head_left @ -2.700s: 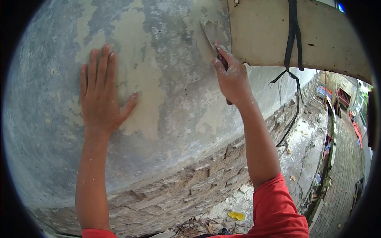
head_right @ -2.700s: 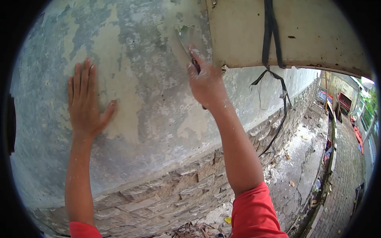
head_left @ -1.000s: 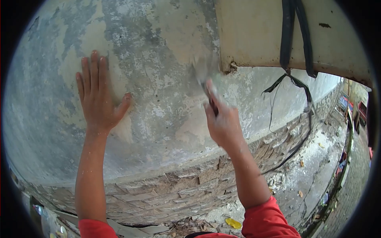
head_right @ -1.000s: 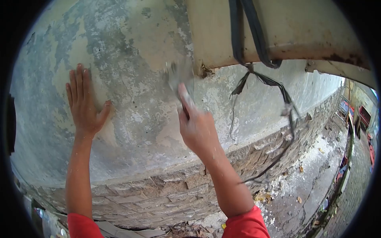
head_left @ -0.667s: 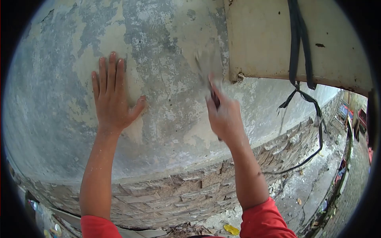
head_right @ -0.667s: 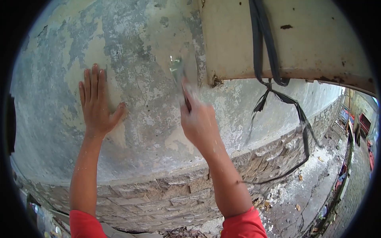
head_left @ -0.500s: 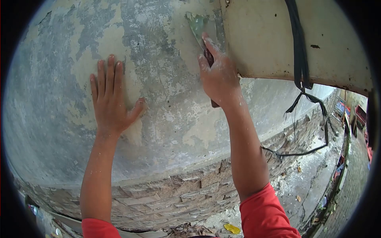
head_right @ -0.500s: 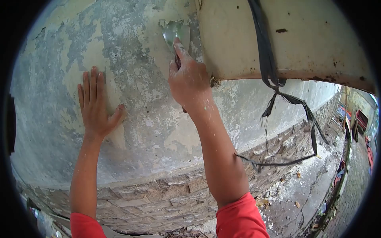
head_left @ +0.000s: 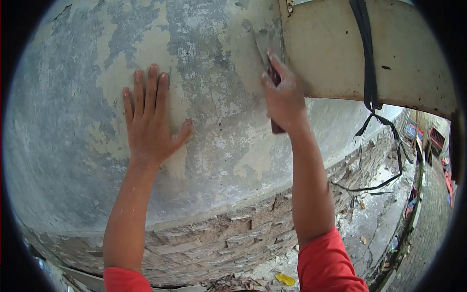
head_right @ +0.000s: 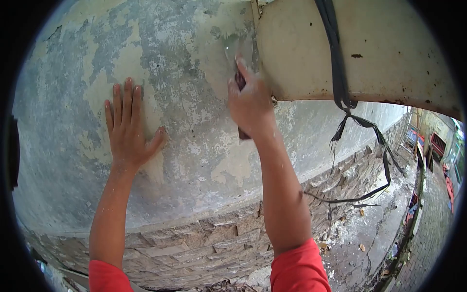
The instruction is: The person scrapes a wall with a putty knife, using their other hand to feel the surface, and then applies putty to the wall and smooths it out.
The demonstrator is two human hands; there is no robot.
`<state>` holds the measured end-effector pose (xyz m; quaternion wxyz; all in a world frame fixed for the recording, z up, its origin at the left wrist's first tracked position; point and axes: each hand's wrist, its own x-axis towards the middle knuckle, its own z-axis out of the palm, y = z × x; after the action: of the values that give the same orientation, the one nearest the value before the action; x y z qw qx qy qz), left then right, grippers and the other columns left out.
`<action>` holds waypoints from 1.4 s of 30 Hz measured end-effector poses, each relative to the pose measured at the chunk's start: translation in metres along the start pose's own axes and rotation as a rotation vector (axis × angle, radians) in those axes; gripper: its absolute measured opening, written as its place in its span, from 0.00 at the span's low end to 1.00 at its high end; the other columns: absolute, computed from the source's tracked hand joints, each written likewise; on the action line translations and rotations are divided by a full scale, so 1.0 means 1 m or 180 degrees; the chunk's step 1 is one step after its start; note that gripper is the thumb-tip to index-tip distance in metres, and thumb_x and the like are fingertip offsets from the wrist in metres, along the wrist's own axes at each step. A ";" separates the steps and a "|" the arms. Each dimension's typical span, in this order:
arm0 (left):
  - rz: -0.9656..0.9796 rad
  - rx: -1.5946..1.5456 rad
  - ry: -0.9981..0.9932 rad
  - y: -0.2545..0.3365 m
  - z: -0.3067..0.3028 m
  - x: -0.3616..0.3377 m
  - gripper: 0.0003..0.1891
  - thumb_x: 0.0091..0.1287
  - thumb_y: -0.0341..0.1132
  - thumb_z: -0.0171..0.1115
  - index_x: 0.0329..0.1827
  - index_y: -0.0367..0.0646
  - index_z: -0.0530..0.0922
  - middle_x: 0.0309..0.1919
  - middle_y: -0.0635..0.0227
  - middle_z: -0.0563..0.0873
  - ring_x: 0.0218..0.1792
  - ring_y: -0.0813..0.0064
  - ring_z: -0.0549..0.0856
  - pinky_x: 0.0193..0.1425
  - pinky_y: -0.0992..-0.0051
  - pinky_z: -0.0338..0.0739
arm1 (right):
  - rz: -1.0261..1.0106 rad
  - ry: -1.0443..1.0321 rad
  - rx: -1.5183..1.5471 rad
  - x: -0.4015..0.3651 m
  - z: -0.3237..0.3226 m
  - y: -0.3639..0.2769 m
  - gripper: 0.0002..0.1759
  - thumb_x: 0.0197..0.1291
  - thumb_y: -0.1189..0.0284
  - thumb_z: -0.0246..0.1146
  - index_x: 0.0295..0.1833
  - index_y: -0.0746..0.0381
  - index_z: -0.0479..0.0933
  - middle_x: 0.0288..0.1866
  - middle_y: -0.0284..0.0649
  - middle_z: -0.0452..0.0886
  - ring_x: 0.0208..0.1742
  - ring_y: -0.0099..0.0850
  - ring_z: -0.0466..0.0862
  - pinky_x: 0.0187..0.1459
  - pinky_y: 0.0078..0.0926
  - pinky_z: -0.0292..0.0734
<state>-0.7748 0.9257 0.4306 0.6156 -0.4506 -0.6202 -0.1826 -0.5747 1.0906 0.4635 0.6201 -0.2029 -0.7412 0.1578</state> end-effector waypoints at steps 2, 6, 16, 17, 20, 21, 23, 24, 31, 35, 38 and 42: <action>0.0018 0.0016 -0.0011 0.000 0.001 0.003 0.46 0.57 0.52 0.58 0.78 0.45 0.53 0.79 0.63 0.52 0.79 0.59 0.46 0.79 0.53 0.38 | -0.0607 0.0409 0.0027 0.031 -0.003 -0.006 0.28 0.65 0.65 0.57 0.70 0.59 0.69 0.53 0.53 0.82 0.45 0.39 0.85 0.52 0.32 0.75; 0.0122 -0.0077 0.0117 -0.002 0.004 -0.001 0.46 0.57 0.52 0.58 0.78 0.44 0.53 0.79 0.63 0.52 0.79 0.59 0.46 0.79 0.52 0.37 | -0.0008 0.0202 0.0074 0.020 0.001 -0.004 0.29 0.64 0.65 0.57 0.71 0.57 0.67 0.50 0.51 0.82 0.43 0.38 0.84 0.52 0.32 0.75; 0.0042 0.0020 -0.0019 0.001 -0.001 0.001 0.47 0.56 0.52 0.59 0.78 0.45 0.53 0.79 0.62 0.52 0.79 0.58 0.47 0.79 0.52 0.37 | -0.0366 0.0275 0.0218 0.014 0.004 -0.003 0.35 0.53 0.73 0.57 0.71 0.59 0.67 0.54 0.58 0.81 0.57 0.50 0.80 0.59 0.34 0.72; 0.0033 0.0039 -0.0013 0.001 0.000 0.000 0.47 0.56 0.52 0.59 0.78 0.45 0.53 0.79 0.62 0.52 0.79 0.58 0.47 0.79 0.52 0.37 | -0.0773 0.0439 0.0075 0.013 0.008 0.002 0.36 0.52 0.74 0.56 0.71 0.59 0.67 0.52 0.58 0.81 0.56 0.50 0.81 0.57 0.35 0.73; 0.0082 0.0014 0.0088 -0.001 0.004 0.001 0.47 0.55 0.51 0.60 0.78 0.45 0.53 0.79 0.62 0.52 0.79 0.58 0.46 0.79 0.51 0.37 | 0.0039 0.0039 0.0531 0.054 -0.009 -0.024 0.37 0.49 0.75 0.55 0.71 0.58 0.66 0.53 0.59 0.81 0.58 0.50 0.80 0.60 0.34 0.72; 0.0103 0.0010 0.0103 -0.002 0.004 0.001 0.47 0.55 0.51 0.61 0.78 0.45 0.53 0.79 0.62 0.52 0.79 0.58 0.46 0.79 0.52 0.37 | 0.0306 -0.0165 0.0399 0.057 -0.014 -0.034 0.38 0.48 0.76 0.55 0.72 0.59 0.66 0.53 0.58 0.81 0.56 0.49 0.81 0.58 0.34 0.74; 0.0107 -0.0009 0.0096 -0.002 0.003 0.000 0.47 0.55 0.51 0.61 0.78 0.45 0.53 0.79 0.62 0.52 0.79 0.58 0.46 0.79 0.52 0.37 | -0.0090 0.0123 0.0169 0.036 -0.001 -0.018 0.39 0.48 0.76 0.55 0.72 0.60 0.65 0.53 0.58 0.81 0.55 0.49 0.81 0.57 0.35 0.74; 0.0074 0.0000 0.0058 -0.001 0.001 0.002 0.47 0.55 0.51 0.61 0.78 0.45 0.53 0.79 0.62 0.52 0.79 0.58 0.46 0.79 0.52 0.37 | -0.0505 0.0432 -0.0059 0.028 0.006 -0.009 0.39 0.48 0.76 0.56 0.72 0.61 0.65 0.52 0.57 0.82 0.55 0.49 0.82 0.56 0.35 0.75; 0.0099 -0.0034 0.0178 -0.001 0.004 0.000 0.46 0.56 0.51 0.60 0.78 0.46 0.53 0.79 0.64 0.52 0.79 0.60 0.46 0.79 0.51 0.38 | 0.0696 -0.0366 0.0827 0.041 -0.013 -0.036 0.38 0.48 0.74 0.57 0.71 0.57 0.67 0.60 0.53 0.79 0.63 0.43 0.78 0.62 0.30 0.69; -0.0059 0.0059 -0.0037 0.001 -0.001 0.001 0.49 0.54 0.53 0.63 0.78 0.46 0.53 0.79 0.65 0.51 0.79 0.59 0.46 0.79 0.50 0.39 | -0.0696 0.0325 -0.0037 0.024 0.008 0.009 0.39 0.48 0.74 0.56 0.72 0.57 0.65 0.53 0.56 0.82 0.53 0.43 0.83 0.57 0.31 0.74; -0.0034 0.0107 -0.0070 0.003 -0.001 0.004 0.48 0.54 0.53 0.63 0.78 0.46 0.53 0.79 0.64 0.52 0.79 0.59 0.47 0.79 0.50 0.39 | -0.0661 0.0172 -0.0159 0.053 -0.007 -0.026 0.39 0.48 0.73 0.57 0.72 0.57 0.65 0.51 0.57 0.82 0.51 0.43 0.84 0.55 0.32 0.75; 0.0059 0.0009 0.0079 0.000 0.001 0.003 0.48 0.54 0.53 0.62 0.77 0.46 0.54 0.79 0.64 0.51 0.79 0.59 0.47 0.79 0.50 0.39 | -0.0260 0.0020 0.0032 0.094 -0.009 -0.051 0.38 0.48 0.73 0.58 0.71 0.54 0.68 0.51 0.57 0.82 0.52 0.43 0.83 0.56 0.33 0.74</action>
<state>-0.7748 0.9272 0.4329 0.6256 -0.4532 -0.6085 -0.1816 -0.5853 1.0930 0.5703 0.6293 -0.1698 -0.7462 0.1355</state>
